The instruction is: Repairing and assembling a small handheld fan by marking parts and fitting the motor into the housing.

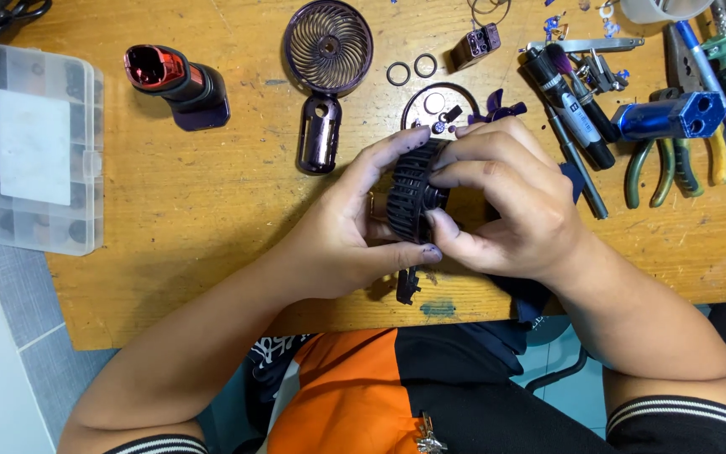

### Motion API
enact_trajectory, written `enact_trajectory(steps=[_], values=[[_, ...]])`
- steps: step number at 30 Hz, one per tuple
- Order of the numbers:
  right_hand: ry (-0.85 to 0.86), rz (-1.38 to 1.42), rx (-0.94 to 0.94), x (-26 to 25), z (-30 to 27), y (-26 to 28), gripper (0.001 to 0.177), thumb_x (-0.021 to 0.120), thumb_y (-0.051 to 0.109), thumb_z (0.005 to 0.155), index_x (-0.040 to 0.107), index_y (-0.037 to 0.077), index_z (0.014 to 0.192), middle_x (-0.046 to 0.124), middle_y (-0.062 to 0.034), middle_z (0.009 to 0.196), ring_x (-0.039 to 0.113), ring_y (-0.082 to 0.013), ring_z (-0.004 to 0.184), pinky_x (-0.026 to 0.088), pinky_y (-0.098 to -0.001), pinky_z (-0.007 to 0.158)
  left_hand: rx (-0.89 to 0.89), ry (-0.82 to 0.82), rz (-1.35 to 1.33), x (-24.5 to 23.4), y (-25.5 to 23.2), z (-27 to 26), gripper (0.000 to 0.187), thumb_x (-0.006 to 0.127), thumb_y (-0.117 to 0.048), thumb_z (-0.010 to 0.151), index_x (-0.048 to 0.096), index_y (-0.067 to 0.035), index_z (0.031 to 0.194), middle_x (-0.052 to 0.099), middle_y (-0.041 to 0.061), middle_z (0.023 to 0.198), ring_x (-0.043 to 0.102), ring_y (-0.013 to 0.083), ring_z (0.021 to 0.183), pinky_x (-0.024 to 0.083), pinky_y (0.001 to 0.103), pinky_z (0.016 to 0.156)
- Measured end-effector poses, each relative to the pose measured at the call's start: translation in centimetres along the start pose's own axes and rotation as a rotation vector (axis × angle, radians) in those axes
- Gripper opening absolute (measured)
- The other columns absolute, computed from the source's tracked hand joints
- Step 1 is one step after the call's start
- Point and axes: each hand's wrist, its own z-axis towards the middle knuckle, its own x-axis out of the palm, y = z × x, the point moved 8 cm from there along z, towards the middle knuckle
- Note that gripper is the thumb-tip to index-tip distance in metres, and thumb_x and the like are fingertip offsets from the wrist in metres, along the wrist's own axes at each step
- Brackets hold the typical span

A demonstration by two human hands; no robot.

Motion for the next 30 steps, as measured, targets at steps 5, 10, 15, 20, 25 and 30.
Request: enact_trajectory(steps=[5, 10, 15, 20, 25, 30], values=[[-0.023, 0.004, -0.021, -0.3, -0.06, 0.4, 0.027, 0.084, 0.01, 0.105, 0.074, -0.014, 0.113, 0.076, -0.0306, 0.11, 0.072, -0.0445, 0.1, 0.066, -0.0564, 0.103, 0.013, 0.013, -0.076, -0.18, 0.5, -0.08, 0.103, 0.092, -0.011, 0.093, 0.033, -0.015, 0.177, 0.041, 0.017, 0.182, 0.05, 0.0243, 0.164, 0.064, 0.035, 0.122], [0.021, -0.002, -0.012, -0.12, -0.51, 0.19, 0.034, 0.082, 0.013, 0.109, 0.072, -0.015, 0.125, 0.073, -0.0322, 0.116, 0.072, -0.0475, 0.107, 0.064, -0.0569, 0.105, 0.031, 0.011, -0.029, -0.31, 0.59, -0.03, 0.104, 0.092, -0.015, 0.094, 0.031, -0.015, 0.178, 0.042, 0.017, 0.183, 0.048, 0.0242, 0.166, 0.063, 0.035, 0.123], [0.074, -0.069, -0.011, 0.13, -0.57, -0.04, 0.041, 0.089, 0.019, 0.111, 0.073, -0.012, 0.134, 0.071, -0.0289, 0.12, 0.072, -0.0456, 0.109, 0.062, -0.0527, 0.101, 0.025, -0.003, 0.0, -0.51, 0.78, 0.16, 0.105, 0.092, -0.011, 0.093, 0.031, -0.014, 0.178, 0.041, 0.014, 0.182, 0.045, 0.0226, 0.168, 0.063, 0.035, 0.123], [0.067, 0.007, -0.007, -0.32, -0.13, 0.26, 0.03, 0.087, 0.011, 0.111, 0.076, -0.013, 0.127, 0.071, -0.0285, 0.115, 0.072, -0.0435, 0.103, 0.061, -0.0487, 0.096, 0.029, 0.019, -0.046, -0.32, 0.51, 0.03, 0.105, 0.092, -0.009, 0.094, 0.03, -0.014, 0.179, 0.04, 0.017, 0.184, 0.046, 0.0262, 0.168, 0.062, 0.037, 0.126], [0.077, 0.022, 0.022, -0.42, -0.08, 0.1, 0.031, 0.086, 0.012, 0.11, 0.075, -0.012, 0.125, 0.071, -0.0287, 0.115, 0.073, -0.0425, 0.104, 0.061, -0.0473, 0.096, 0.022, 0.018, -0.041, -0.38, 0.6, 0.1, 0.106, 0.092, -0.012, 0.093, 0.03, -0.014, 0.179, 0.041, 0.017, 0.182, 0.046, 0.0247, 0.167, 0.064, 0.036, 0.122], [0.073, 0.047, 0.03, -0.48, -0.31, -0.12, 0.032, 0.088, 0.011, 0.108, 0.073, -0.013, 0.123, 0.071, -0.0293, 0.114, 0.073, -0.0421, 0.104, 0.062, -0.047, 0.096, 0.013, 0.025, -0.04, -0.35, 0.62, 0.07, 0.105, 0.092, -0.015, 0.093, 0.031, -0.015, 0.178, 0.041, 0.017, 0.182, 0.047, 0.0255, 0.167, 0.067, 0.036, 0.118]])
